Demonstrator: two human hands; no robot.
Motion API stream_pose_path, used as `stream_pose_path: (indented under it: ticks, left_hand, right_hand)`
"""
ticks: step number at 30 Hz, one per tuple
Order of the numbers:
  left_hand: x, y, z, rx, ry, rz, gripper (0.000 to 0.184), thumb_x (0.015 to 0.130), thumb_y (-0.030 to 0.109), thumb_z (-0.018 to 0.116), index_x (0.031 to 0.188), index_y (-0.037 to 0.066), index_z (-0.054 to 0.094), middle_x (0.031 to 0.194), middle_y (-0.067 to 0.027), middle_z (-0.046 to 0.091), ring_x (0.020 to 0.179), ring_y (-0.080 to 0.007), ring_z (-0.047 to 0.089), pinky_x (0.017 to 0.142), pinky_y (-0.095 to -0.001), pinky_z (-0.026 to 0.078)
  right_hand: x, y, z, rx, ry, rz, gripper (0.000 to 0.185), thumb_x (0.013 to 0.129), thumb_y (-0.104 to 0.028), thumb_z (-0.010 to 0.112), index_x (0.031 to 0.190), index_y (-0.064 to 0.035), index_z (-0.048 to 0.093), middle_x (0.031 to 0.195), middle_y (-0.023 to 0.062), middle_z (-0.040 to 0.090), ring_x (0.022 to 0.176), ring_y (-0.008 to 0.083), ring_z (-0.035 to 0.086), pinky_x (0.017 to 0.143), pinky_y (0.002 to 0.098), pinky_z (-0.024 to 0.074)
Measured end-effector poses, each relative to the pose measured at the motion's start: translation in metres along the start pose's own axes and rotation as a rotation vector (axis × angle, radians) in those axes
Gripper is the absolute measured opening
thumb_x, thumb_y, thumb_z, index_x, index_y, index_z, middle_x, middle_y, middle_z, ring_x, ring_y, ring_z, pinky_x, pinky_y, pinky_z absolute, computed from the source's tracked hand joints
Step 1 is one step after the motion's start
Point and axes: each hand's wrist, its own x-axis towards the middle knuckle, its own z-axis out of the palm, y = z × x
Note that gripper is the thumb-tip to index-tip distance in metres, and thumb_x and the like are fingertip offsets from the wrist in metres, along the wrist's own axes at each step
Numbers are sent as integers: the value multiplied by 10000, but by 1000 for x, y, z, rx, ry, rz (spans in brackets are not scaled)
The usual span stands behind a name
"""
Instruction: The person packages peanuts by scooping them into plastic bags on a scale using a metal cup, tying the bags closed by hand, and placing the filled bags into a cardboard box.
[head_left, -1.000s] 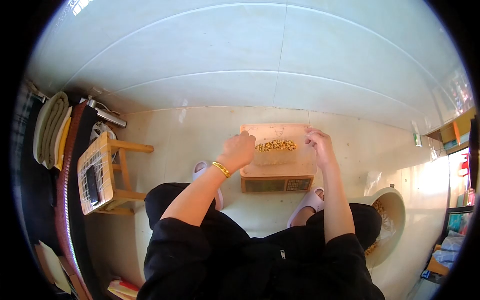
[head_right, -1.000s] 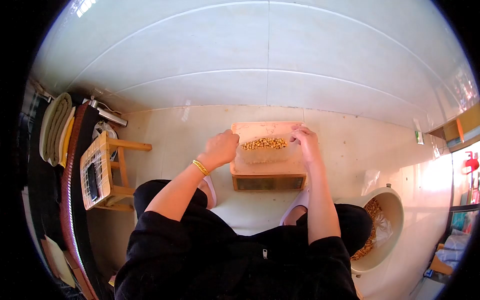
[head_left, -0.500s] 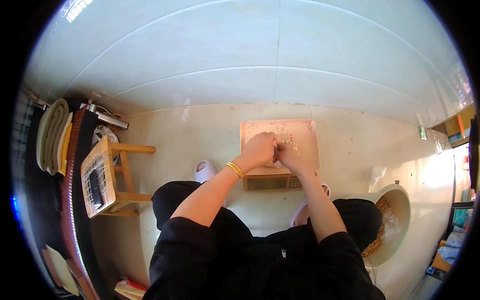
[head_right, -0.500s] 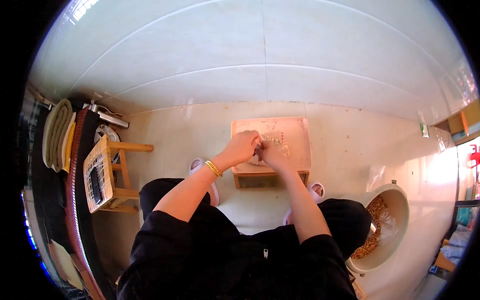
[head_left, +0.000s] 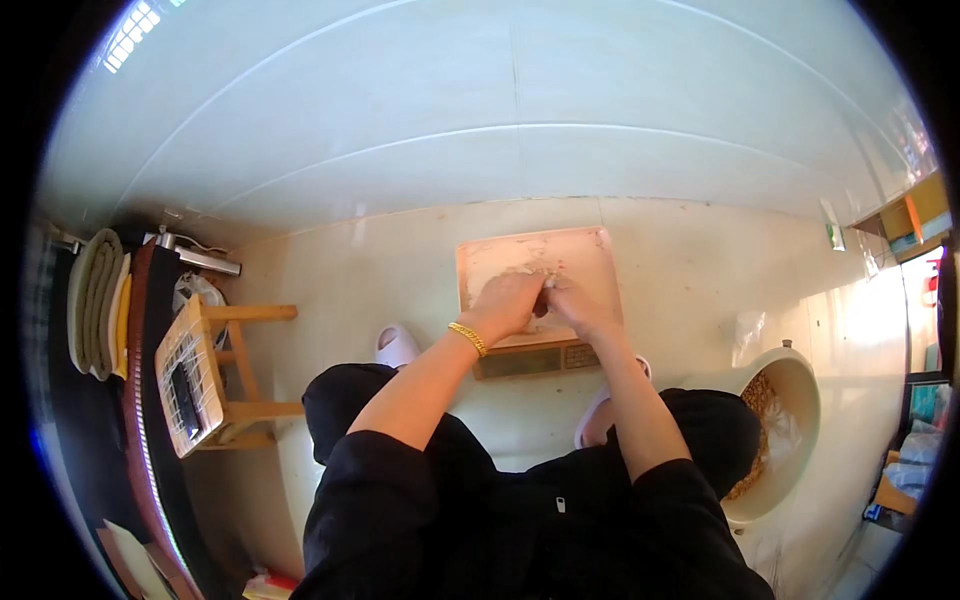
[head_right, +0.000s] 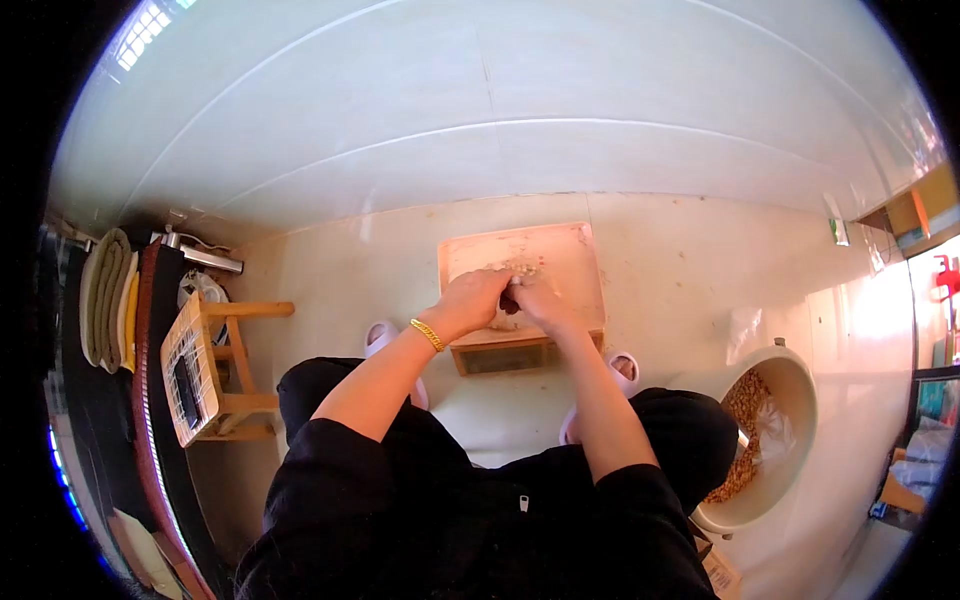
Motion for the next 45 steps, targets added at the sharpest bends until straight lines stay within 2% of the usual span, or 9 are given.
stream_pose_path:
  ticks: [5,11,13,20,23,28,32,37,45]
  left_hand:
    - [1,7,-3,149,-9,-41,110,800,67,509,863,53,599,807,-105,666,800,-315,631,693,-415,496]
    - [4,-10,5,-25,200,-262,133,803,91,536,876,46,638,835,-150,659,791,-314,635,714,-401,502]
    - [-2,-9,-2,-372,104,-187,179,784,93,590,947,41,642,885,-163,657,838,-291,635,767,-383,499]
    - [7,-43,40,-338,157,18,227,792,105,642,1004,24,637,961,-151,652,936,-279,613,837,-356,472]
    - [18,-57,59,-332,51,-147,211,821,152,639,991,27,650,907,-141,652,873,-236,611,792,-329,467]
    - [15,-55,53,-625,30,-331,246,870,238,594,918,5,655,789,-79,627,729,-141,527,678,-277,425]
    - [13,-54,48,-765,-6,-427,247,884,267,566,872,38,659,748,-30,602,687,-131,506,645,-258,403]
    - [7,-45,43,-1565,7,-713,143,868,217,552,771,134,617,704,23,549,648,-87,480,597,-244,379]
    - [29,-96,113,-1050,428,-727,182,849,140,569,702,47,623,602,-10,533,512,-105,452,469,-263,357]
  right_hand:
    - [-3,4,2,-97,4,0,310,934,-177,428,780,30,599,707,96,611,647,168,581,634,305,477]
    - [-8,3,-5,234,251,-60,266,935,-189,478,831,19,608,708,71,591,619,162,575,600,297,468]
    - [-8,0,-4,59,100,95,215,920,-175,516,842,1,613,707,59,580,643,152,570,607,289,461]
    - [-8,-3,-8,334,113,67,111,883,-125,585,893,-26,633,707,42,602,689,130,562,625,257,428]
    - [-7,6,-10,72,116,34,124,825,-82,632,924,-8,637,741,63,608,687,141,562,641,283,442]
    - [-4,10,11,-955,398,-399,196,694,-15,657,874,-11,578,799,153,586,767,322,587,688,407,471]
    - [-2,7,18,-946,531,-384,221,674,6,656,863,-44,554,838,163,579,851,365,568,696,440,468]
    - [-2,-8,27,-1048,483,-574,241,643,-41,636,878,-85,604,926,94,577,919,301,568,730,412,502]
    - [4,22,13,-1098,500,-468,155,671,-50,614,818,-97,629,924,93,588,918,306,564,734,425,491]
